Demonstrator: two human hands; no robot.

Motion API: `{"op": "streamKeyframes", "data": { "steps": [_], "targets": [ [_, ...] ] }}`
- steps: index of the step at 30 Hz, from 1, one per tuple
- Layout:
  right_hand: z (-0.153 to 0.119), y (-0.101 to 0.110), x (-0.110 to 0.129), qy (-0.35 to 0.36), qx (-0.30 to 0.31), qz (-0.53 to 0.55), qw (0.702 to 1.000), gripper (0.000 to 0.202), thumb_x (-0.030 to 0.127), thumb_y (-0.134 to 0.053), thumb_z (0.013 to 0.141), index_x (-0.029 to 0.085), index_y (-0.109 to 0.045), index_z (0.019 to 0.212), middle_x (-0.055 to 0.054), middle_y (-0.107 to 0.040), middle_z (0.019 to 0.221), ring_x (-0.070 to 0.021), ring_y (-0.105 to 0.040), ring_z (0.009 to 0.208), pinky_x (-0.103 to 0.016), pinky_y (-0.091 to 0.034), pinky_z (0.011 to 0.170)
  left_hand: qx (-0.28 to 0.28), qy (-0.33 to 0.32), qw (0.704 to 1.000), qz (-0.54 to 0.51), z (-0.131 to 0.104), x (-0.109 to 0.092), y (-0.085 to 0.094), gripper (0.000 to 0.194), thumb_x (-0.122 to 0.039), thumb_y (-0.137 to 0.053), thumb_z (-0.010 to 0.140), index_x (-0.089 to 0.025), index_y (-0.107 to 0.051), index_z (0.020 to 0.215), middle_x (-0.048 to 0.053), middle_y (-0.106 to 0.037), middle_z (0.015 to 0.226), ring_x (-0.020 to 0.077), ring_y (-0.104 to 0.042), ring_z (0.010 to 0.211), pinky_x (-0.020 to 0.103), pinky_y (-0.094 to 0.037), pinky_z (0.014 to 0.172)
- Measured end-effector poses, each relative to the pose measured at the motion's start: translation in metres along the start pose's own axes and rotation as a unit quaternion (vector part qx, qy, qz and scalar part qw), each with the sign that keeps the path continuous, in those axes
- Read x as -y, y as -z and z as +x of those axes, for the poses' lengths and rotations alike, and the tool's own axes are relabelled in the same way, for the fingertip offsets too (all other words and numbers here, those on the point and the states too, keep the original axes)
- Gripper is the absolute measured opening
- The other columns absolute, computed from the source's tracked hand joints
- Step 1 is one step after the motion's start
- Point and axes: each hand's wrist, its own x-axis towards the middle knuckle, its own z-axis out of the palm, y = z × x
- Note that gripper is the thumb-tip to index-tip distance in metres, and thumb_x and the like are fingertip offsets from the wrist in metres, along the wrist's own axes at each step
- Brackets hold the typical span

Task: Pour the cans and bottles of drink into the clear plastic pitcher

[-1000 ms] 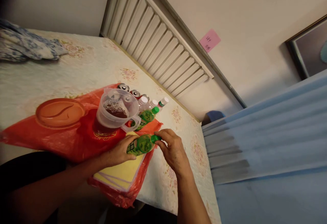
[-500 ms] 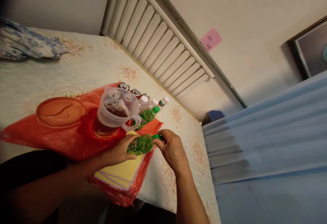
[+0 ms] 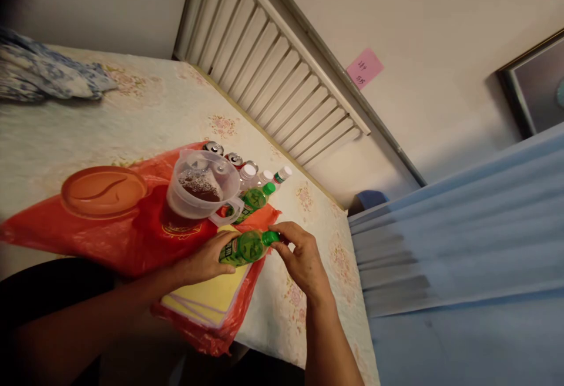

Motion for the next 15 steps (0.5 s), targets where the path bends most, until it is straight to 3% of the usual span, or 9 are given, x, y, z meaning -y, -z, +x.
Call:
{"op": "streamKeyframes", "data": {
  "steps": [7, 15],
  "targets": [
    [-0.0015, 0.0001, 0.0038, -0.003, -0.001, -0.016, 1.000, 0.015, 0.023, -0.069, 0.090, 0.025, -0.075, 0.104, -0.004, -0.072, 0.096, -0.0152, -0.063, 0.074, -0.030, -0.054, 0.073, 0.000, -0.003, 1.000, 0.003, -0.0001, -0.0007, -0.0007, 0.070, -0.017, -0.078, 0.063, -0.020, -0.053, 0.128, 0.010, -0.060, 0.127, 0.0315, -0.055, 0.121, 0.049, -0.043, 0.107],
    [0.0018, -0.0003, 0.0017, 0.001, -0.001, 0.038, 0.999, 0.016, 0.017, -0.070, 0.087, 0.025, -0.075, 0.099, -0.004, -0.072, 0.097, -0.0153, -0.063, 0.077, -0.029, -0.053, 0.073, 0.008, 0.003, 1.000, 0.000, 0.0005, -0.0071, 0.0015, 0.070, -0.015, -0.078, 0.062, -0.019, -0.054, 0.127, 0.010, -0.060, 0.127, 0.0312, -0.055, 0.121, 0.049, -0.042, 0.108]
  ]
}}
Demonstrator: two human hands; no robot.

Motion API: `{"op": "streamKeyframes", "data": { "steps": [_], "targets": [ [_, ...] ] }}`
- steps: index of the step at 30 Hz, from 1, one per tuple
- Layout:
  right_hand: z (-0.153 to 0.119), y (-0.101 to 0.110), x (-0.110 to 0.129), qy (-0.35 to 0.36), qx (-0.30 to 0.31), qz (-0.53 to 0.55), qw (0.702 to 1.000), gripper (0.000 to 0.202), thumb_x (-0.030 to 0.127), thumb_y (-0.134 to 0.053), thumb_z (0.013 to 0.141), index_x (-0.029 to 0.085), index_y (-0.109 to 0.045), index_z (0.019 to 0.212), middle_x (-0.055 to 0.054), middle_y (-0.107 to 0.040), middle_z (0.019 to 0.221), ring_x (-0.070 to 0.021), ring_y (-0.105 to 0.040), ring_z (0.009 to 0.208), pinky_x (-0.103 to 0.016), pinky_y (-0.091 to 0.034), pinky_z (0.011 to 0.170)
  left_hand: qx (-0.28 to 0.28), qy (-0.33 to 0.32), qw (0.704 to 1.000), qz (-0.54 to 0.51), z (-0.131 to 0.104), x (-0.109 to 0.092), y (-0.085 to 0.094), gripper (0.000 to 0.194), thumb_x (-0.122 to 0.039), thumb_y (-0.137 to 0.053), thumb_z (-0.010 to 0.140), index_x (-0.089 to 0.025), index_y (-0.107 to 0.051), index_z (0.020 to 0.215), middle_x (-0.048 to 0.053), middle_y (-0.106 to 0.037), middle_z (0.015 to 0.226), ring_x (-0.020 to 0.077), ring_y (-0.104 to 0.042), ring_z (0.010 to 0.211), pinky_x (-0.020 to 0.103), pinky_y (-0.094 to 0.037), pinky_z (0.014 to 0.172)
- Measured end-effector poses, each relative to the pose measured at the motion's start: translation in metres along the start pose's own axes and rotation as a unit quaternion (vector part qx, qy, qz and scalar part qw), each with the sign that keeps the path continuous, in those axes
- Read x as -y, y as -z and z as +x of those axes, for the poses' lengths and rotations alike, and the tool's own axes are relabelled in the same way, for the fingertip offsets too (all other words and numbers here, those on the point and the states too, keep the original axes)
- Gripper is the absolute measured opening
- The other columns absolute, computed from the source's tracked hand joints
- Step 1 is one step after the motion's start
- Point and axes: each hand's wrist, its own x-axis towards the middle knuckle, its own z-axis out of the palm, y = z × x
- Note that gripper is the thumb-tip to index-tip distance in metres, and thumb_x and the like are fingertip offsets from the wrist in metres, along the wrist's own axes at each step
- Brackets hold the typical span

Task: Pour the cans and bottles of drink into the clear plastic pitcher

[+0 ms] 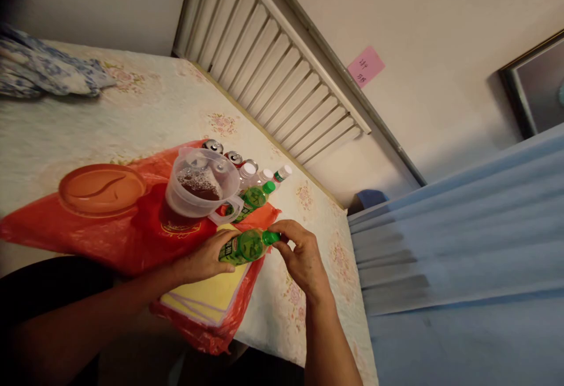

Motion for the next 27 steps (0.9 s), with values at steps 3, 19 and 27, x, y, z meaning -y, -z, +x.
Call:
{"op": "streamKeyframes", "data": {
  "steps": [3, 19, 27],
  "targets": [
    [0.0006, -0.0001, 0.0003, -0.006, -0.001, -0.004, 1.000, 0.015, 0.019, -0.071, 0.086, 0.024, -0.075, 0.099, -0.003, -0.072, 0.094, -0.0148, -0.062, 0.074, -0.029, -0.053, 0.073, -0.008, -0.003, 1.000, 0.001, 0.0003, 0.0006, -0.0002, 0.069, -0.016, -0.078, 0.061, -0.020, -0.055, 0.126, 0.010, -0.060, 0.125, 0.0313, -0.055, 0.121, 0.049, -0.043, 0.107],
    [-0.0004, -0.0078, -0.0005, -0.087, -0.030, -0.132, 0.987, 0.050, 0.068, -0.066, 0.084, 0.017, -0.068, 0.082, -0.002, -0.063, 0.066, -0.0159, -0.055, 0.060, -0.029, -0.043, 0.058, -0.003, 0.003, 1.000, 0.006, -0.0008, -0.0021, 0.0010, 0.071, -0.015, -0.078, 0.061, -0.019, -0.055, 0.128, 0.011, -0.060, 0.127, 0.0310, -0.055, 0.121, 0.049, -0.042, 0.108],
    [-0.0039, -0.0023, -0.0042, -0.019, 0.007, 0.013, 1.000, 0.050, 0.048, -0.073, 0.088, 0.027, -0.063, 0.131, -0.010, -0.069, 0.126, -0.0252, -0.065, 0.108, -0.039, -0.053, 0.089, -0.014, -0.002, 1.000, 0.010, -0.0012, -0.0040, 0.0011, 0.066, -0.016, -0.079, 0.061, -0.021, -0.057, 0.124, 0.009, -0.061, 0.127, 0.0320, -0.055, 0.121, 0.050, -0.042, 0.108]
  ]
}}
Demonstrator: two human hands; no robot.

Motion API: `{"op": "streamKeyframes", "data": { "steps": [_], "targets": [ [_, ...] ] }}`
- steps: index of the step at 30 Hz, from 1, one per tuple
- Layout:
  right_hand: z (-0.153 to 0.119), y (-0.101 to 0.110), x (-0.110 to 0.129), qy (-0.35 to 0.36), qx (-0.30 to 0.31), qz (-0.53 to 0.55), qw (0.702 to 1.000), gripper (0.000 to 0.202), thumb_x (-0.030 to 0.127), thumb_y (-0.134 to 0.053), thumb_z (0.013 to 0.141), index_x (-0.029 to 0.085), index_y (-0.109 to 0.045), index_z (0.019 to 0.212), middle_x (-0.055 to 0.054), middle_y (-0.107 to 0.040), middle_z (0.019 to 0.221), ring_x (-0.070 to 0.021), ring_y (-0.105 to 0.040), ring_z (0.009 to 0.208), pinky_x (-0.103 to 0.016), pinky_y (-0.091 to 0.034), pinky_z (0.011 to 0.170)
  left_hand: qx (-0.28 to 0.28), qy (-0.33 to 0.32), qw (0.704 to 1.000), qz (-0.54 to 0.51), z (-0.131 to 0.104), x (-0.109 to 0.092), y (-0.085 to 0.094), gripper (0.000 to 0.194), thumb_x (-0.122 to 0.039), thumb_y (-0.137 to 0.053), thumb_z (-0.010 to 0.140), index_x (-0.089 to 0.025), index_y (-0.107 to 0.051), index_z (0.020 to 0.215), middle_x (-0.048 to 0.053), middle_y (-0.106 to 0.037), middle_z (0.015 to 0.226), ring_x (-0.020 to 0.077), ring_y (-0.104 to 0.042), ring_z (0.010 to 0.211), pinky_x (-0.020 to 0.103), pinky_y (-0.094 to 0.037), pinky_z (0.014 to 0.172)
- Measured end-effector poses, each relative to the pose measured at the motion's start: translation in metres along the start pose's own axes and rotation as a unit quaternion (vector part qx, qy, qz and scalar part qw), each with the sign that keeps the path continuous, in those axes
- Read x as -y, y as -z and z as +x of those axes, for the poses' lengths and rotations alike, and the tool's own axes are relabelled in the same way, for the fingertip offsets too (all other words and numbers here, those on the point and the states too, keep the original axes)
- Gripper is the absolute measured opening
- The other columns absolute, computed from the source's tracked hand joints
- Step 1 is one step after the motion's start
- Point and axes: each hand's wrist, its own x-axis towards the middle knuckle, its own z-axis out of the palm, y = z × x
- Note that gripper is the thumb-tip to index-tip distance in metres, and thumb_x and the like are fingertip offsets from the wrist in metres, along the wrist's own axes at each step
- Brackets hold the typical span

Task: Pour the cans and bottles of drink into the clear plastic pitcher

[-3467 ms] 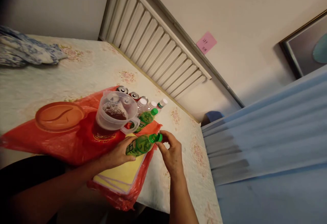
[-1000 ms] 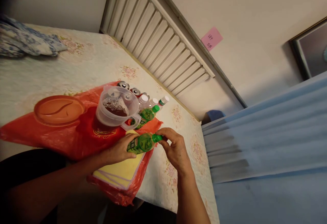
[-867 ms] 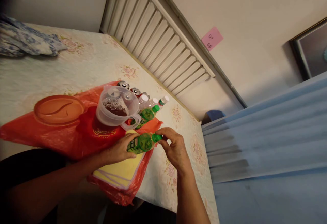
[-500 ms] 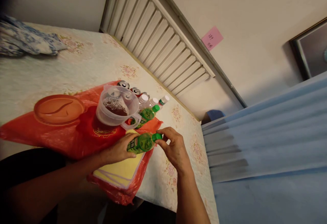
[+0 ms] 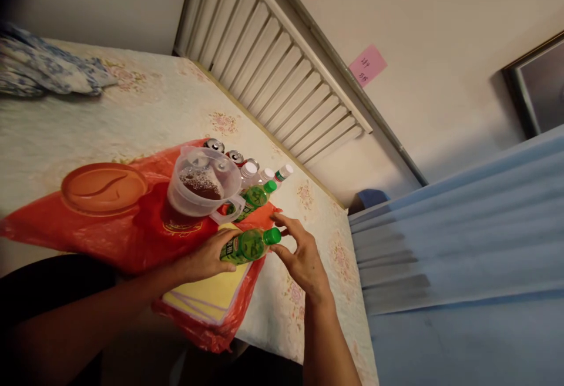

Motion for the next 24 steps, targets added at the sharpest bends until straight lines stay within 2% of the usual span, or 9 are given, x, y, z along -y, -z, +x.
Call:
{"op": "streamKeyframes", "data": {
  "steps": [2, 5, 9, 11, 14, 16, 19, 21, 24],
  "targets": [
    [-0.001, -0.002, -0.001, -0.005, 0.001, 0.004, 1.000, 0.038, 0.041, -0.071, 0.090, 0.027, -0.068, 0.125, -0.008, -0.073, 0.116, -0.0232, -0.066, 0.101, -0.039, -0.052, 0.089, 0.003, -0.002, 1.000, -0.001, 0.000, 0.000, 0.000, 0.068, -0.015, -0.078, 0.061, -0.021, -0.057, 0.125, 0.010, -0.061, 0.128, 0.0319, -0.054, 0.122, 0.050, -0.041, 0.109],
    [-0.002, -0.009, -0.004, -0.014, -0.040, -0.020, 0.999, 0.028, 0.041, -0.075, 0.087, 0.025, -0.074, 0.110, -0.007, -0.075, 0.102, -0.0211, -0.065, 0.086, -0.037, -0.053, 0.083, 0.003, 0.002, 1.000, 0.001, 0.000, 0.000, 0.000, 0.070, -0.015, -0.077, 0.061, -0.020, -0.056, 0.127, 0.010, -0.060, 0.128, 0.0321, -0.054, 0.123, 0.049, -0.042, 0.109],
    [-0.002, -0.018, -0.009, -0.025, -0.100, -0.063, 0.993, 0.036, 0.052, -0.080, 0.079, 0.021, -0.075, 0.097, -0.006, -0.074, 0.088, -0.0202, -0.062, 0.075, -0.034, -0.052, 0.072, 0.003, 0.010, 1.000, 0.008, 0.000, -0.001, 0.001, 0.069, -0.017, -0.077, 0.061, -0.021, -0.057, 0.127, 0.009, -0.062, 0.127, 0.0323, -0.056, 0.120, 0.049, -0.045, 0.106],
    [-0.002, -0.018, -0.010, -0.027, -0.109, -0.051, 0.992, 0.045, 0.055, -0.080, 0.078, 0.021, -0.074, 0.107, -0.007, -0.074, 0.093, -0.0222, -0.065, 0.081, -0.036, -0.052, 0.074, 0.006, 0.013, 1.000, 0.007, 0.000, -0.001, 0.001, 0.067, -0.017, -0.077, 0.061, -0.020, -0.057, 0.126, 0.010, -0.062, 0.126, 0.0320, -0.057, 0.119, 0.049, -0.045, 0.106],
    [-0.004, -0.014, -0.011, -0.027, -0.083, 0.029, 0.996, 0.063, 0.053, -0.082, 0.076, 0.025, -0.065, 0.130, -0.012, -0.071, 0.124, -0.0272, -0.067, 0.105, -0.041, -0.054, 0.087, 0.005, 0.014, 1.000, 0.004, 0.000, -0.002, 0.001, 0.066, -0.017, -0.078, 0.061, -0.019, -0.058, 0.124, 0.010, -0.062, 0.125, 0.0319, -0.056, 0.119, 0.049, -0.044, 0.106],
    [-0.006, -0.011, -0.012, -0.034, -0.060, 0.086, 0.994, 0.063, 0.049, -0.081, 0.079, 0.027, -0.062, 0.134, -0.012, -0.066, 0.135, -0.0286, -0.065, 0.116, -0.044, -0.054, 0.094, 0.003, 0.009, 1.000, 0.002, 0.000, -0.003, 0.001, 0.065, -0.016, -0.078, 0.061, -0.019, -0.058, 0.123, 0.010, -0.062, 0.125, 0.0318, -0.056, 0.120, 0.049, -0.044, 0.107],
    [-0.009, -0.013, -0.016, -0.057, -0.067, 0.121, 0.989, 0.049, 0.045, -0.079, 0.082, 0.026, -0.067, 0.125, -0.011, -0.073, 0.121, -0.0277, -0.068, 0.110, -0.046, -0.054, 0.095, 0.001, 0.000, 1.000, -0.001, 0.000, -0.002, 0.001, 0.065, -0.016, -0.078, 0.062, -0.021, -0.058, 0.123, 0.009, -0.062, 0.126, 0.0316, -0.055, 0.121, 0.049, -0.043, 0.108],
    [-0.010, -0.017, -0.019, -0.065, -0.103, 0.108, 0.987, 0.043, 0.044, -0.081, 0.079, 0.025, -0.071, 0.116, -0.009, -0.076, 0.106, -0.0261, -0.070, 0.100, -0.046, -0.055, 0.093, -0.002, 0.002, 1.000, 0.000, 0.000, -0.002, 0.001, 0.066, -0.015, -0.078, 0.061, -0.022, -0.058, 0.124, 0.009, -0.061, 0.127, 0.0319, -0.055, 0.122, 0.050, -0.043, 0.108],
    [-0.009, -0.026, -0.022, -0.059, -0.157, 0.059, 0.984, 0.045, 0.045, -0.086, 0.073, 0.024, -0.072, 0.110, -0.006, -0.074, 0.096, -0.0240, -0.069, 0.092, -0.046, -0.054, 0.093, 0.001, 0.012, 1.000, 0.003, 0.000, -0.002, 0.001, 0.067, -0.016, -0.078, 0.061, -0.021, -0.057, 0.125, 0.009, -0.061, 0.127, 0.0320, -0.056, 0.121, 0.050, -0.044, 0.107]
  ]
}}
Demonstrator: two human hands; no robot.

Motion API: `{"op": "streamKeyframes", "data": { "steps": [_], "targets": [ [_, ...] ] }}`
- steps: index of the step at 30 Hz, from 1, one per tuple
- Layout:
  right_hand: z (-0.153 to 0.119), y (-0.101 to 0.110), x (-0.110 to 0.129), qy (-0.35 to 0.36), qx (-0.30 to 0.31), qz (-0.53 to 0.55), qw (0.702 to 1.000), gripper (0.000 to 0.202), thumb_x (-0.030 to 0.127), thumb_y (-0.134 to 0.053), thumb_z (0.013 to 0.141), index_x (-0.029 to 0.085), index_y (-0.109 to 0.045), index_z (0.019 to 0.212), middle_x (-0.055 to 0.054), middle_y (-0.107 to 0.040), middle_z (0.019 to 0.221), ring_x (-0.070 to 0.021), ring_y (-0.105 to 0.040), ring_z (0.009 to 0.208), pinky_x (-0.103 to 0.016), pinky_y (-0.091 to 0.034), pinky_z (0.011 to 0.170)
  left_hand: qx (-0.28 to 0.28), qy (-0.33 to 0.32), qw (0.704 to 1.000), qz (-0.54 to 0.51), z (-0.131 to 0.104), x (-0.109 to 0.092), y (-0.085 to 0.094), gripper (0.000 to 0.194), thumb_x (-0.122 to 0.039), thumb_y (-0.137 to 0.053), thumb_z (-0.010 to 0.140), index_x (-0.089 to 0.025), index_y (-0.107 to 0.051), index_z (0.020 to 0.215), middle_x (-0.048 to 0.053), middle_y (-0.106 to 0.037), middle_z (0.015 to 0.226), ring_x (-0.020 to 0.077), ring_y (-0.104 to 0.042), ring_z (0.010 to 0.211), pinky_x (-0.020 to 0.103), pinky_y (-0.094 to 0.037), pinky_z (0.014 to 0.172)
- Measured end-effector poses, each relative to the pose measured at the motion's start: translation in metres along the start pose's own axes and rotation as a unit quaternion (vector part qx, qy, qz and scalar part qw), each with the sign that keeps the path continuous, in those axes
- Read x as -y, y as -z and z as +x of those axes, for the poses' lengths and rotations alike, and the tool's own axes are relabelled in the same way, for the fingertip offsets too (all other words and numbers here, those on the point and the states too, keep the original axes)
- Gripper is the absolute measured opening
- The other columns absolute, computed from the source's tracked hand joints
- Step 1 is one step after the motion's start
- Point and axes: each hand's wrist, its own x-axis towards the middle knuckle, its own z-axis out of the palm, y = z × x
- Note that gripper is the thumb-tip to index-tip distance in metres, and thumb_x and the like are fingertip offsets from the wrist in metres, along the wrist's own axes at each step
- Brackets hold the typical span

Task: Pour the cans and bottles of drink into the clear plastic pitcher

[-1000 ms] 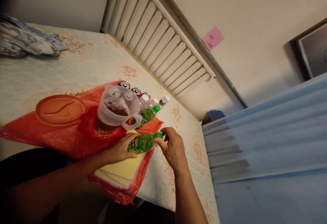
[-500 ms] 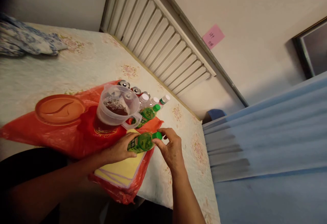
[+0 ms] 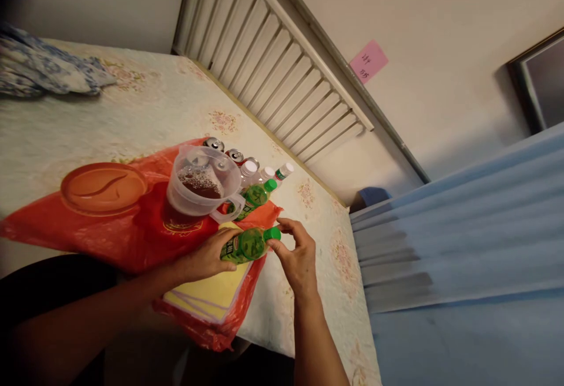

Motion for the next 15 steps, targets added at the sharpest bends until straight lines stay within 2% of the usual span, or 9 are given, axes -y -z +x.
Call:
{"op": "streamKeyframes", "data": {
  "steps": [2, 4, 6, 8, 11, 13, 15],
  "targets": [
    [-0.001, -0.003, 0.000, 0.006, -0.003, 0.001, 1.000, 0.054, 0.047, -0.086, 0.072, 0.024, -0.070, 0.118, -0.007, -0.074, 0.102, -0.0245, -0.068, 0.096, -0.046, -0.054, 0.094, 0.004, 0.004, 1.000, 0.000, 0.000, 0.000, 0.000, 0.067, -0.016, -0.078, 0.062, -0.022, -0.057, 0.125, 0.009, -0.061, 0.127, 0.0315, -0.056, 0.120, 0.049, -0.045, 0.106],
    [-0.002, -0.003, 0.000, 0.003, 0.016, 0.039, 0.999, 0.063, 0.047, -0.086, 0.073, 0.024, -0.065, 0.128, -0.011, -0.072, 0.118, -0.0273, -0.068, 0.107, -0.047, -0.054, 0.097, 0.002, 0.001, 1.000, 0.000, 0.000, -0.001, 0.001, 0.067, -0.017, -0.078, 0.062, -0.023, -0.057, 0.126, 0.008, -0.062, 0.127, 0.0312, -0.057, 0.120, 0.049, -0.045, 0.107],
    [-0.004, -0.003, -0.001, -0.009, 0.030, 0.081, 0.996, 0.063, 0.044, -0.084, 0.076, 0.025, -0.062, 0.131, -0.014, -0.069, 0.129, -0.0292, -0.066, 0.116, -0.049, -0.053, 0.100, 0.001, -0.003, 1.000, 0.001, 0.000, -0.002, 0.001, 0.066, -0.017, -0.079, 0.062, -0.023, -0.058, 0.125, 0.008, -0.062, 0.127, 0.0311, -0.057, 0.120, 0.049, -0.045, 0.107],
    [-0.006, -0.004, -0.003, -0.024, 0.026, 0.094, 0.995, 0.056, 0.040, -0.082, 0.079, 0.025, -0.063, 0.129, -0.012, -0.071, 0.124, -0.0287, -0.067, 0.116, -0.049, -0.052, 0.101, 0.001, -0.003, 1.000, 0.002, 0.000, -0.004, 0.002, 0.066, -0.017, -0.079, 0.062, -0.022, -0.058, 0.124, 0.009, -0.062, 0.127, 0.0314, -0.057, 0.120, 0.049, -0.045, 0.107],
    [-0.008, -0.008, -0.006, -0.027, -0.013, 0.062, 0.998, 0.047, 0.036, -0.082, 0.077, 0.025, -0.067, 0.120, -0.008, -0.074, 0.105, -0.0253, -0.069, 0.102, -0.048, -0.053, 0.098, 0.000, 0.002, 1.000, 0.002, 0.000, -0.003, 0.001, 0.067, -0.016, -0.079, 0.060, -0.020, -0.058, 0.124, 0.010, -0.061, 0.127, 0.0320, -0.056, 0.120, 0.049, -0.044, 0.107],
    [-0.008, -0.012, -0.007, -0.016, -0.038, 0.031, 0.999, 0.048, 0.036, -0.083, 0.076, 0.024, -0.068, 0.119, -0.006, -0.073, 0.100, -0.0231, -0.068, 0.095, -0.046, -0.053, 0.096, -0.001, -0.001, 1.000, -0.001, 0.001, -0.002, 0.001, 0.067, -0.015, -0.078, 0.060, -0.020, -0.058, 0.124, 0.011, -0.061, 0.126, 0.0320, -0.056, 0.120, 0.049, -0.044, 0.107],
    [-0.010, -0.015, -0.009, -0.009, -0.046, 0.030, 0.998, 0.055, 0.040, -0.082, 0.076, 0.023, -0.064, 0.126, -0.007, -0.072, 0.103, -0.0229, -0.068, 0.096, -0.046, -0.053, 0.096, -0.001, -0.005, 1.000, -0.004, 0.001, -0.001, 0.000, 0.067, -0.015, -0.078, 0.060, -0.020, -0.058, 0.124, 0.010, -0.061, 0.126, 0.0319, -0.056, 0.120, 0.049, -0.044, 0.107]
  ]
}}
